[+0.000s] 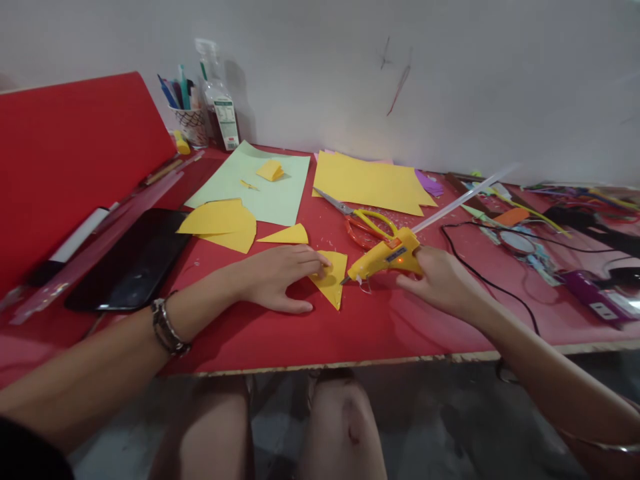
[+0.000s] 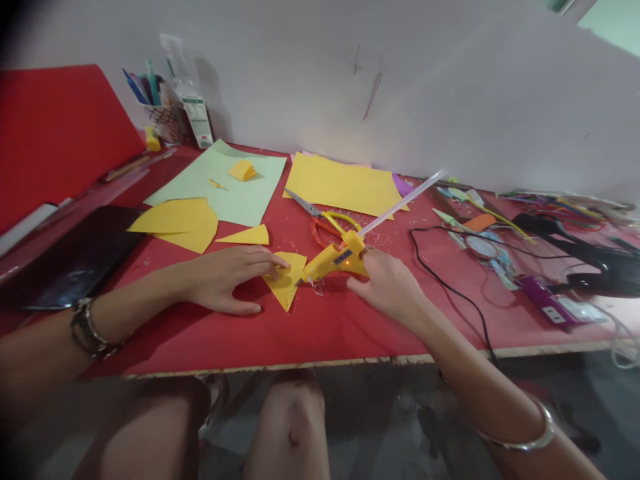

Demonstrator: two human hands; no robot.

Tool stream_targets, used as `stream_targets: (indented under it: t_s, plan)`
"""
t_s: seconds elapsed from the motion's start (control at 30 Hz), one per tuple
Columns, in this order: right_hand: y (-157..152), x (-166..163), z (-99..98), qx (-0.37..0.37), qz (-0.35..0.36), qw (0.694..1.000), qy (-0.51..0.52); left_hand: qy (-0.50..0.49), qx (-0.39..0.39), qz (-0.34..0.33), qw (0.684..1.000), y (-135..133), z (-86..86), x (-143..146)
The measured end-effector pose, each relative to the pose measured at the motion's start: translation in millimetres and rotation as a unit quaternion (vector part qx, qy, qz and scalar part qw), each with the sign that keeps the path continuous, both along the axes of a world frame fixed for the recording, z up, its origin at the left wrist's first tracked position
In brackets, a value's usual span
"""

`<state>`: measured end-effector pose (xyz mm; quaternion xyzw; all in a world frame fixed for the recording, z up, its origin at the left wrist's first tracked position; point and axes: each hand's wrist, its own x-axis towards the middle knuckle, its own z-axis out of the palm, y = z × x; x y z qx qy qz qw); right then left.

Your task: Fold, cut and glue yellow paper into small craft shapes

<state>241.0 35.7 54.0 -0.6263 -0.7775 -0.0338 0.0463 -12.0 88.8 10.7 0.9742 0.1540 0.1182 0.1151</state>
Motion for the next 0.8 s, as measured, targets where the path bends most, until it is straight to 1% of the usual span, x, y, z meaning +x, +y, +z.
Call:
stream_targets:
  t_s: [0.27,0.57,0.8]
  plan:
    - [3.9,1.3,-0.7,0.025,-0.014,0.999,-0.028,-0.001,0.001,-0.007,1.000,-0.3,0.2,-1.3]
    - [12.3,1.1,0.3,0.043,-0.059,0.996,-0.058,0.003,-0.002,-0.003,1.000,-0.5,2.4,0.5]
    - [18.8,1.9,-1.5,0.058,-0.066,0.994,-0.057,0.001,-0.005,-0.006,1.000,-0.2,3.6,1.0]
